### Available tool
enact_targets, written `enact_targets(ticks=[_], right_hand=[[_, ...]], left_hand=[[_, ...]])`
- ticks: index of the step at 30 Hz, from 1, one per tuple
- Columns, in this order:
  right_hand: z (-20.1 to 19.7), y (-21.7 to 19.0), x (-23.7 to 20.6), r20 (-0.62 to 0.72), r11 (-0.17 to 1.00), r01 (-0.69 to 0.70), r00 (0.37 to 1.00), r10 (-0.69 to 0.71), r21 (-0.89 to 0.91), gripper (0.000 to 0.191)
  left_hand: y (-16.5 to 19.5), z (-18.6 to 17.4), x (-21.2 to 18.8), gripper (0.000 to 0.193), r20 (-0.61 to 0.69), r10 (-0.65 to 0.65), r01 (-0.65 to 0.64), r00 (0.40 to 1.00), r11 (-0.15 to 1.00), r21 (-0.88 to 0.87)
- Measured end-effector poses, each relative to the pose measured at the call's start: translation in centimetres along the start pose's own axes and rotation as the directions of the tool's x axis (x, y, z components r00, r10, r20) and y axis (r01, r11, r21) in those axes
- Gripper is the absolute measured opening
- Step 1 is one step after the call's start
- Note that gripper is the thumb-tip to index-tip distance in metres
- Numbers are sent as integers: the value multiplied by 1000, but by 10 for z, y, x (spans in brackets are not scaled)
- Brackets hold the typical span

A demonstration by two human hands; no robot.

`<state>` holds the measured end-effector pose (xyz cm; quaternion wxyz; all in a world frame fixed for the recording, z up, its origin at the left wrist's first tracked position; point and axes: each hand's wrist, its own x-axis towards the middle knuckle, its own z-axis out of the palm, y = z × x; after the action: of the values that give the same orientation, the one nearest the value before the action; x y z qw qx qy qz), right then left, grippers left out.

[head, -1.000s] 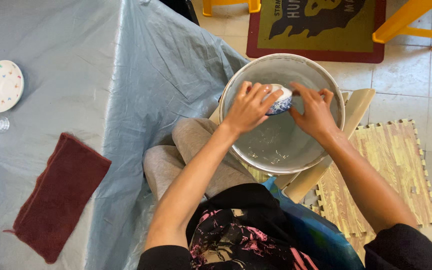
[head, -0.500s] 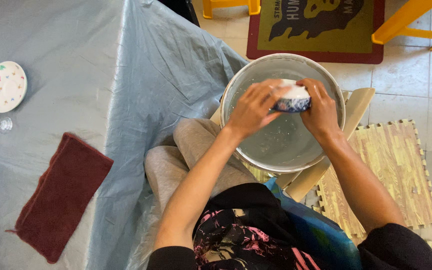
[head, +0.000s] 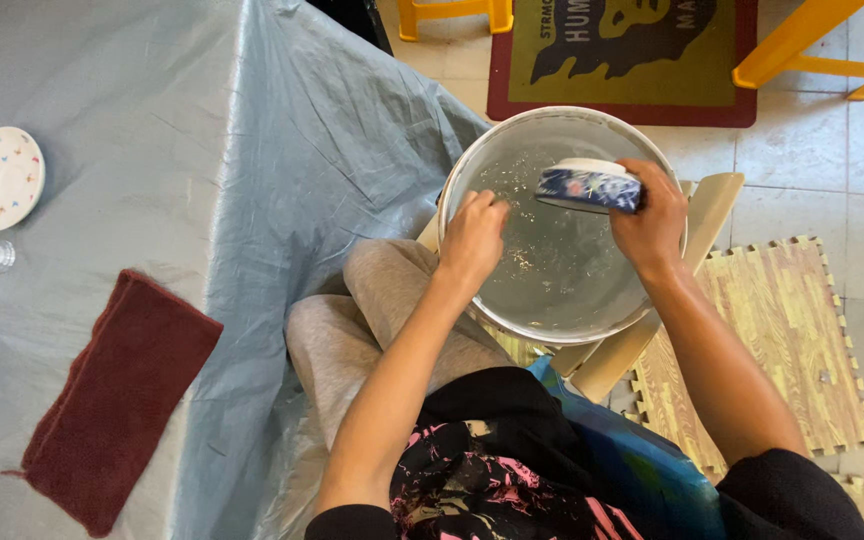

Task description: The person sits at a table with a large bucket of water and washes dishes one at a time. They rinse a glass, a plate, and a bowl in the water, wipe each item with a cloth, and set the cleaned dishes on the table.

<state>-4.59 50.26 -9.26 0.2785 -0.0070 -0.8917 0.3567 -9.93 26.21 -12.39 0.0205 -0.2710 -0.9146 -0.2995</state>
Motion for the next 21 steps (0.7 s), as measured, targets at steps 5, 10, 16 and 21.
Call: enact_targets(ticks=[5,10,16,21], right_hand=[[-2,-3,-1,-36,972,213,975,-217,-103,35],[1,-2,-2,-46,981,158,985,-164,-112,34],[1,6,-6,-66,991,102,992,-108,-87,36],[0,7,-4,-63,941,224,967,-247,-253,37]], left_hand=[[-3,6,1,18,-1,52,-52,999,998,-36],[3,3,1,31,12,10,-10,1000,998,-67],[11,-5,-2,37,10,3,-3,1000,999,52],[10,-4,-2,28,54,-33,31,998,999,43]])
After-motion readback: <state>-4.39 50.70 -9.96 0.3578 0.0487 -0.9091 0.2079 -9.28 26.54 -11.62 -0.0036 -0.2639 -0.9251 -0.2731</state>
